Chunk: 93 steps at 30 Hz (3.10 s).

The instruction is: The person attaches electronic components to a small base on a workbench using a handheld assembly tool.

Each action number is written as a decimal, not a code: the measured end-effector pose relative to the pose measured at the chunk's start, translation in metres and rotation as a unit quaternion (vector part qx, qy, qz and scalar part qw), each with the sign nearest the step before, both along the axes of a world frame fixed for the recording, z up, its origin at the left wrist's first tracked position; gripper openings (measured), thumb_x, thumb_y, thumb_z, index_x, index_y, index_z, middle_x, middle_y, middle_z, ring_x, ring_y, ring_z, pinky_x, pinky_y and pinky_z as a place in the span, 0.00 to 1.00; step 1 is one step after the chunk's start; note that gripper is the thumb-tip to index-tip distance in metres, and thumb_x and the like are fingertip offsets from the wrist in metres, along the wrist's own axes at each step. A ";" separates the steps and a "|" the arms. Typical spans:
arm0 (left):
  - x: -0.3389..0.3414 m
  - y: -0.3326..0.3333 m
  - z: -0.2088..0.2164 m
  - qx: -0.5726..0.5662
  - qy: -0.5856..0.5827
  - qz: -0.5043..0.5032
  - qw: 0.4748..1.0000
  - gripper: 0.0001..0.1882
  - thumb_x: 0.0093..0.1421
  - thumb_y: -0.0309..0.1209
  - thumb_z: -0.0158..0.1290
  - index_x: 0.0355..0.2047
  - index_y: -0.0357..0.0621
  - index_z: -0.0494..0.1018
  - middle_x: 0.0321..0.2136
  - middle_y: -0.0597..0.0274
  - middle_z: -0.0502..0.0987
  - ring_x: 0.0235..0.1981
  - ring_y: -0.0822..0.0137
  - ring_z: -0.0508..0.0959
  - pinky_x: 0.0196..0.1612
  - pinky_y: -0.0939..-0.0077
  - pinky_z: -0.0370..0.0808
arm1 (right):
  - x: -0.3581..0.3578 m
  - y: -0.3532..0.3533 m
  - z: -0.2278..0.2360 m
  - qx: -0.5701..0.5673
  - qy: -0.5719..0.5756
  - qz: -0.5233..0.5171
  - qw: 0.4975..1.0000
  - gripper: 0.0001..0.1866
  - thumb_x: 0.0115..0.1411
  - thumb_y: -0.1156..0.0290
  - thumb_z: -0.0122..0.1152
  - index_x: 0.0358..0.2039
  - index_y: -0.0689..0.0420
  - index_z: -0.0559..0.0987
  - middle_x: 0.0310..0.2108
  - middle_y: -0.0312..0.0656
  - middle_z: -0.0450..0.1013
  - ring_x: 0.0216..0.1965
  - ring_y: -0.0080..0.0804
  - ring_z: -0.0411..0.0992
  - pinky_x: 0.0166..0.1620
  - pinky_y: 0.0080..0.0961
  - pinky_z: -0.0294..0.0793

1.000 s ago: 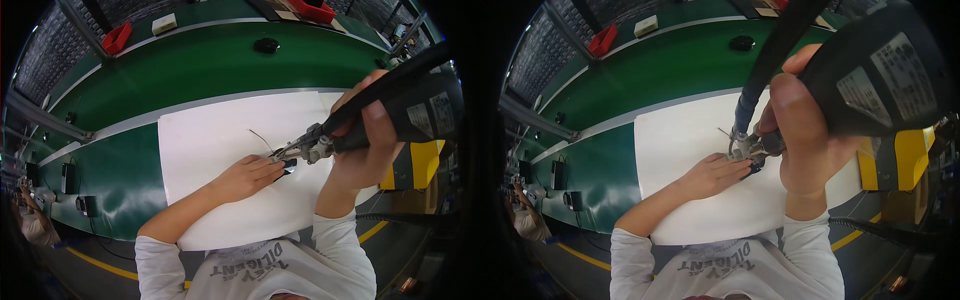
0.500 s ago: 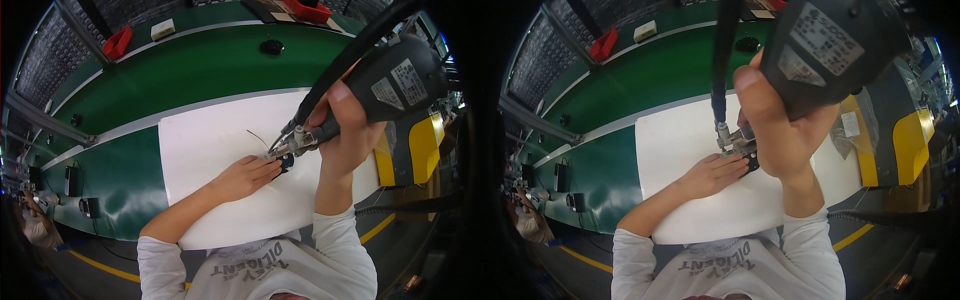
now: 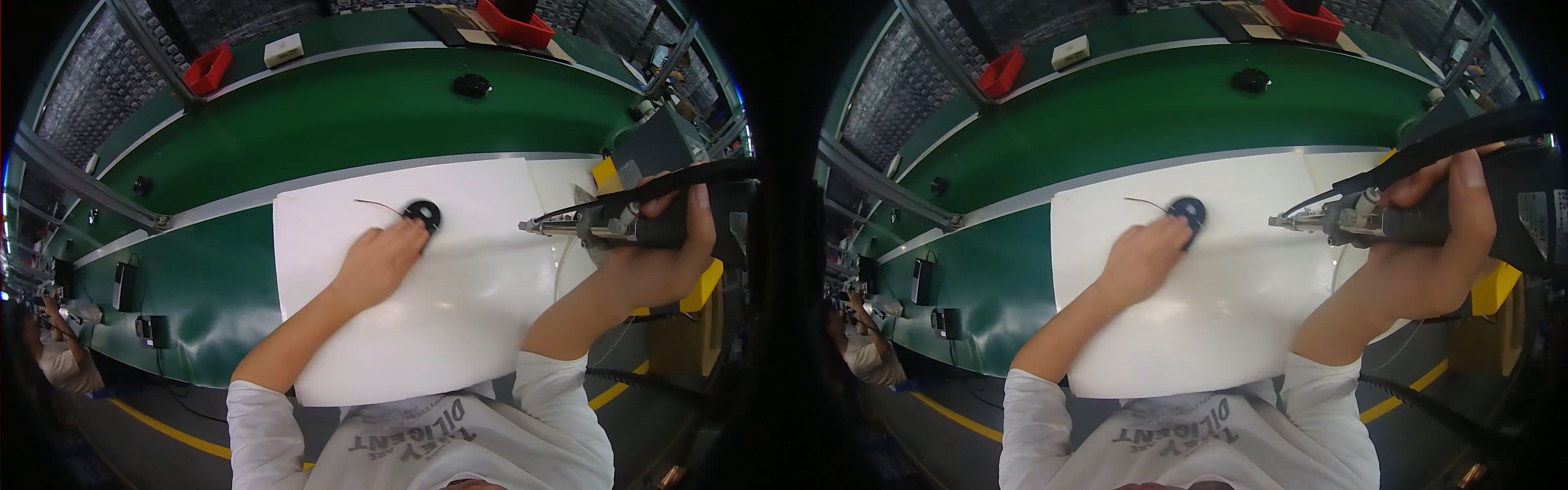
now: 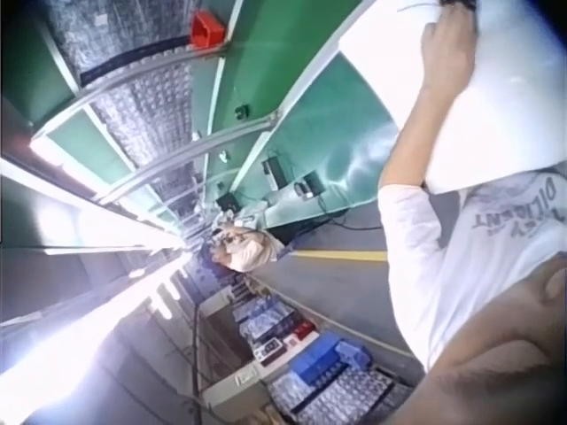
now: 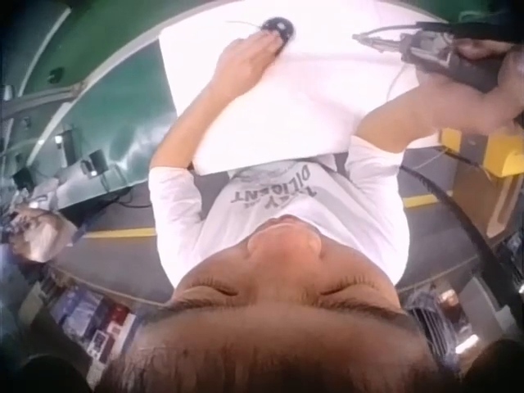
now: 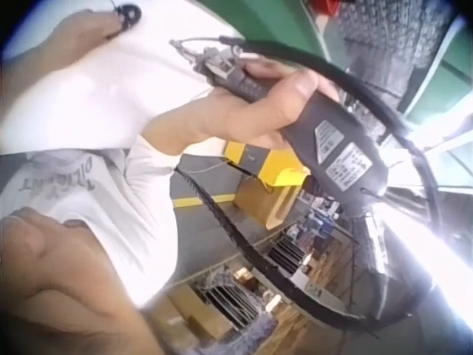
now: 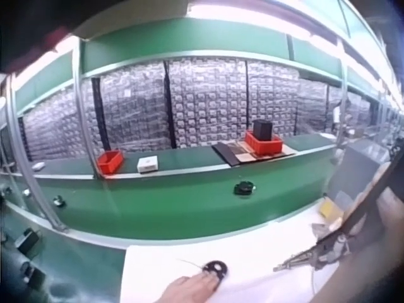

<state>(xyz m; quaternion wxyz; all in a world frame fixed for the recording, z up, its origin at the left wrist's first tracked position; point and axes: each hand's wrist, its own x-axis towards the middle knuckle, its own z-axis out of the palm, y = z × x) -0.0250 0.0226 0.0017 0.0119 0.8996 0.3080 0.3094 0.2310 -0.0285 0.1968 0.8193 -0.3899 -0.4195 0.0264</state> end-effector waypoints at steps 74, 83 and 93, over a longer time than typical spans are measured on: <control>-0.032 0.032 -0.008 -0.084 -0.005 0.208 0.975 0.30 0.59 0.38 0.54 0.57 0.33 0.66 0.63 0.33 0.57 0.66 0.40 0.55 0.67 0.49 0.50 | -0.035 0.002 -0.002 -0.018 -0.083 0.043 0.996 0.21 0.53 0.67 0.59 0.43 0.70 0.74 0.24 0.43 0.71 0.17 0.21 0.65 0.24 0.16 0.66; -0.028 0.036 -0.013 -0.075 0.001 0.205 0.976 0.29 0.59 0.38 0.54 0.57 0.33 0.67 0.63 0.33 0.57 0.66 0.40 0.56 0.67 0.49 0.51 | -0.029 0.005 -0.001 -0.018 -0.060 0.123 0.990 0.20 0.52 0.67 0.59 0.43 0.68 0.74 0.26 0.45 0.72 0.17 0.23 0.66 0.22 0.15 0.64; -0.032 0.033 -0.012 -0.084 -0.006 0.205 0.975 0.29 0.59 0.38 0.54 0.56 0.32 0.67 0.62 0.31 0.58 0.65 0.38 0.56 0.66 0.48 0.52 | -0.032 0.002 -0.003 -0.031 -0.074 0.099 0.992 0.17 0.55 0.67 0.56 0.40 0.67 0.73 0.24 0.43 0.69 0.17 0.20 0.63 0.23 0.15 0.60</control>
